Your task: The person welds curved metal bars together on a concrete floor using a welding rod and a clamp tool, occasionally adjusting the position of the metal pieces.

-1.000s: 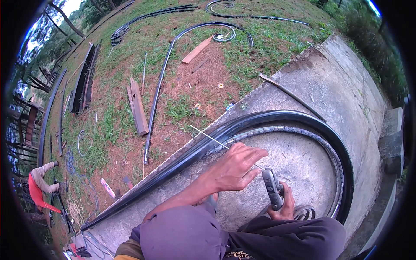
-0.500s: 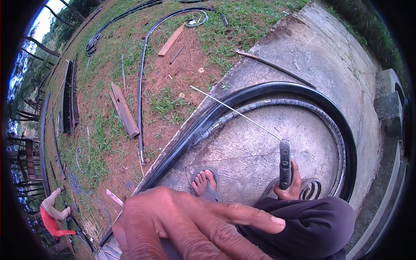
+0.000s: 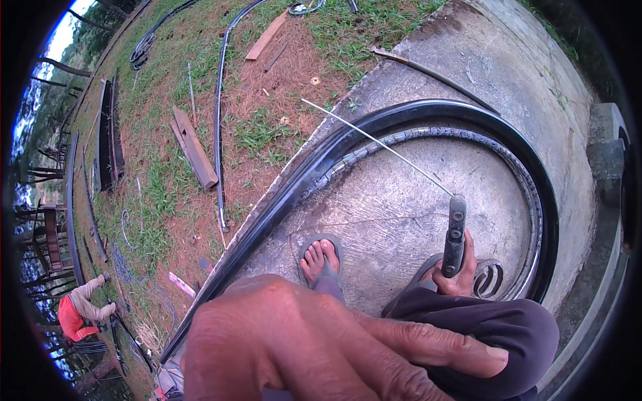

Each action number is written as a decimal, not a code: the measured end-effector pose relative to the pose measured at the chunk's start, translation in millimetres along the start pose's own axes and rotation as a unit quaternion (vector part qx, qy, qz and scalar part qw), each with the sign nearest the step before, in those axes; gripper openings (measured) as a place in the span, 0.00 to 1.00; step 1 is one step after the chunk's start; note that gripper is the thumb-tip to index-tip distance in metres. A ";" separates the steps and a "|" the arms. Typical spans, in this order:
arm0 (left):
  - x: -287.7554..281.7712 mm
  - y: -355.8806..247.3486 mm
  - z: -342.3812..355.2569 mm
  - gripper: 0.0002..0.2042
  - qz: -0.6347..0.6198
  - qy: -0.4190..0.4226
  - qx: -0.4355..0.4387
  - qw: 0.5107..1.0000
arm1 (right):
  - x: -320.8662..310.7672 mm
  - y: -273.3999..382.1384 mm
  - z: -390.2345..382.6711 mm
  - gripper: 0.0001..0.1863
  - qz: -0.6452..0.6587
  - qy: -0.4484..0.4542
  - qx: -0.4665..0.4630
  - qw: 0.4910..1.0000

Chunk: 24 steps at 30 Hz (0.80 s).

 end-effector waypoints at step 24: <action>-108.4 225.2 -59.0 0.17 0.199 -0.164 -0.277 0.926 | -11.0 88.8 -8.6 0.51 -0.457 -0.128 -0.187 0.860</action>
Point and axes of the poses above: each hand's wrist, its own z-axis towards the middle knuckle, its own x-axis out of the palm, y = z × x, the point moved 9 cm from there along z, towards the middle knuckle, and after that the axes turned 14 degrees about y, right-handed, at the moved point
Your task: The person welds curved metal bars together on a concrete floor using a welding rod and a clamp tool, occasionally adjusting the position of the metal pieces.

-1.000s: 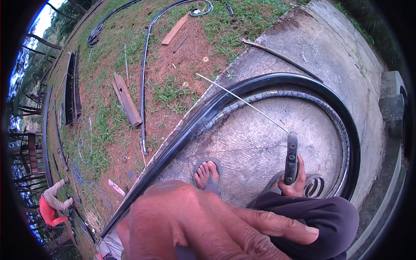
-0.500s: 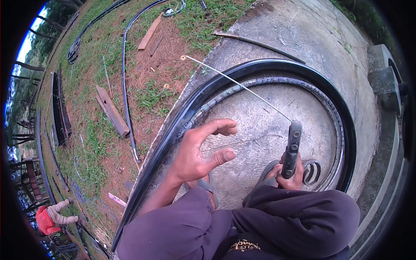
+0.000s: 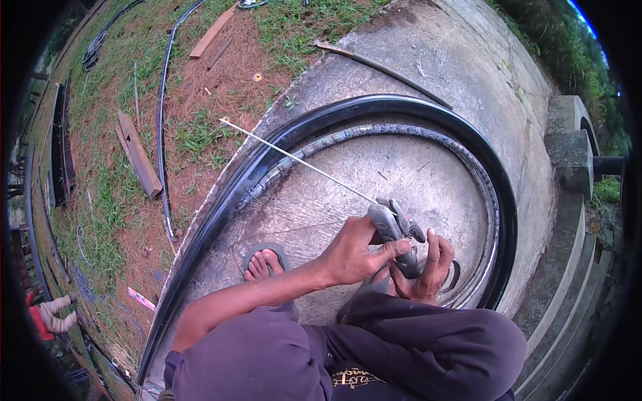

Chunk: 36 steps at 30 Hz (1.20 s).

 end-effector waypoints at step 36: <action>-127.9 -56.4 -119.3 0.19 0.551 -0.153 -0.246 0.783 | 28.9 -104.0 -142.4 0.47 0.374 0.037 0.332 0.865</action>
Point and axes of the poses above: each hand's wrist, its own z-axis towards the middle knuckle, its own x-axis out of the palm, y = z × x, the point moved 9 cm from there along z, towards the middle knuckle, and after that the axes turned 14 degrees about y, right-handed, at the moved point
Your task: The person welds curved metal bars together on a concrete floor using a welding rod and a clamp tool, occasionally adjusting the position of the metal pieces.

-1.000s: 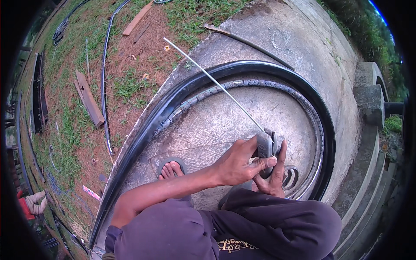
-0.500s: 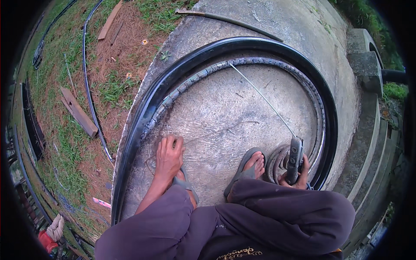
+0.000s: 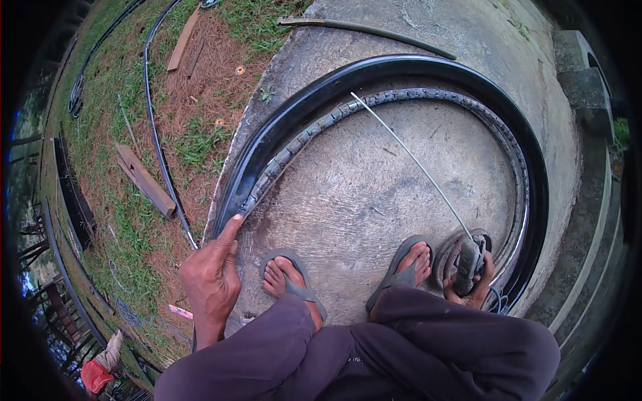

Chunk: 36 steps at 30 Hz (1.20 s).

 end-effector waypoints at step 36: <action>-42.5 65.6 -68.0 0.12 0.036 -0.123 -0.139 0.982 | 16.7 56.4 13.2 0.44 -0.267 0.136 -0.257 0.919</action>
Point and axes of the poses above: each hand's wrist, its own z-axis towards the middle knuckle, its own x-axis out of the palm, y = z × x, the point moved 9 cm from there along z, towards the middle knuckle, and after that the axes turned 14 degrees about y, right-handed, at the moved point
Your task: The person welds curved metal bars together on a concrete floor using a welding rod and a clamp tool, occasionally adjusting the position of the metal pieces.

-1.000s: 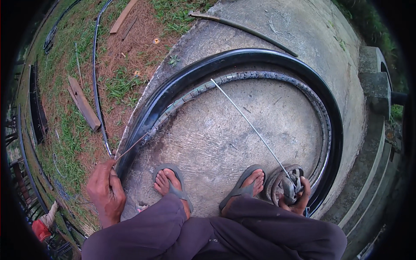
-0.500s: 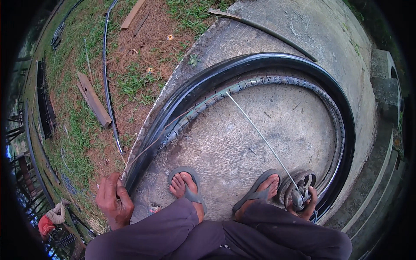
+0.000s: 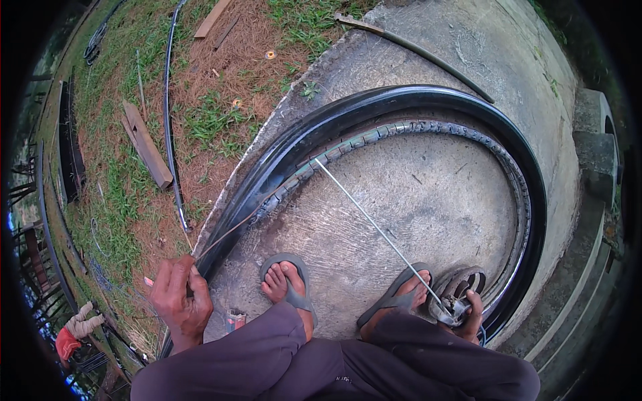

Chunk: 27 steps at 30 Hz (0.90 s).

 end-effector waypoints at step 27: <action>10.7 -9.3 3.2 0.09 0.020 -0.005 0.021 1.000 | 5.0 -8.5 -3.0 0.45 0.041 0.042 0.015 0.998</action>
Point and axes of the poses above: each hand's wrist, its own z-axis towards the middle knuckle, its own x-axis out of the palm, y = z × x, the point moved 9 cm from there along z, towards the middle knuckle, and after that the axes turned 14 degrees about y, right-handed, at the moved point
